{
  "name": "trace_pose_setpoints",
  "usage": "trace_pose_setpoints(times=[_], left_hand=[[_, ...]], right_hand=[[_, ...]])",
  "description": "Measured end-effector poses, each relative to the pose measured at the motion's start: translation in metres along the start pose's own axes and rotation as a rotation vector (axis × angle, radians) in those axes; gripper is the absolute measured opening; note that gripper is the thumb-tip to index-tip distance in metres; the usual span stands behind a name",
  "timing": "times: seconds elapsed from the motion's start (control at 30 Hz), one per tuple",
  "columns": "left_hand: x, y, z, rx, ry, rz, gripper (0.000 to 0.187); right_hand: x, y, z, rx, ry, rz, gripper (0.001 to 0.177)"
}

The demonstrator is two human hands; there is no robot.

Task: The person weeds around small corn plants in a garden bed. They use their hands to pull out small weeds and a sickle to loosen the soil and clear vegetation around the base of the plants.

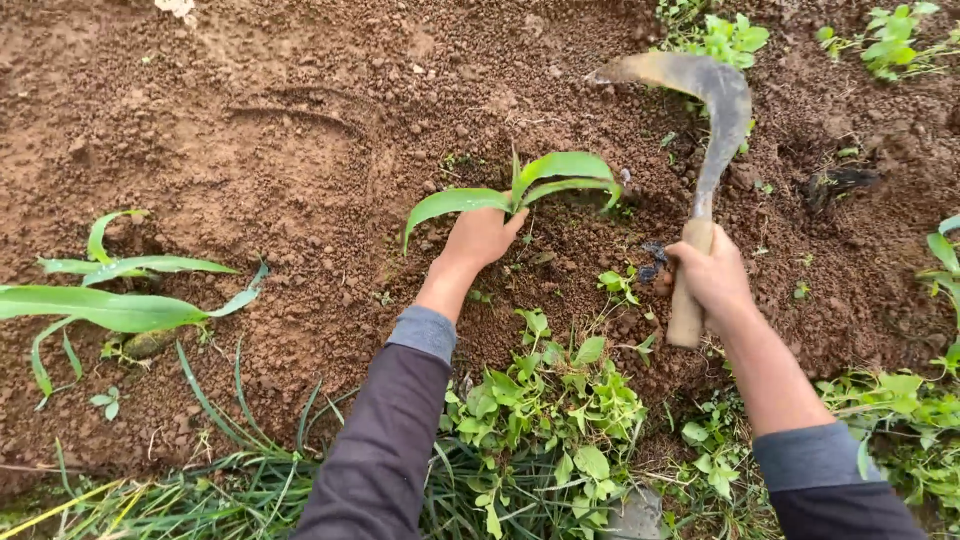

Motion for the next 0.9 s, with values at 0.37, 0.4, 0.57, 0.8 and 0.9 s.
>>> trace_pose_setpoints(times=[0.37, 0.4, 0.57, 0.8, 0.9], left_hand=[[-0.023, -0.035, 0.005, -0.222, 0.257, -0.104, 0.021], [-0.024, -0.027, 0.012, -0.173, 0.244, -0.139, 0.017], [-0.022, -0.014, 0.020, -0.042, 0.298, -0.187, 0.013], [-0.033, -0.024, 0.012, -0.091, 0.322, -0.317, 0.012], [-0.028, -0.028, 0.011, -0.037, 0.360, -0.390, 0.013]], right_hand=[[-0.034, 0.037, -0.016, -0.059, 0.010, 0.002, 0.018], [-0.039, 0.038, -0.020, -0.035, 0.074, 0.036, 0.018], [-0.077, 0.025, -0.023, 0.056, 0.180, 0.106, 0.024], [-0.087, 0.008, -0.025, 0.047, 0.155, 0.067, 0.019], [-0.047, 0.017, -0.008, 0.108, 0.058, -0.034, 0.016]])
Point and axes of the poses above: each hand's wrist, its own x-axis towards the middle knuckle, its own y-axis out of the palm, z = x × y, the point moved 1 cm from there along x, towards the middle knuckle, and after that the axes turned 11 degrees about -z, right-handed, at the moved point
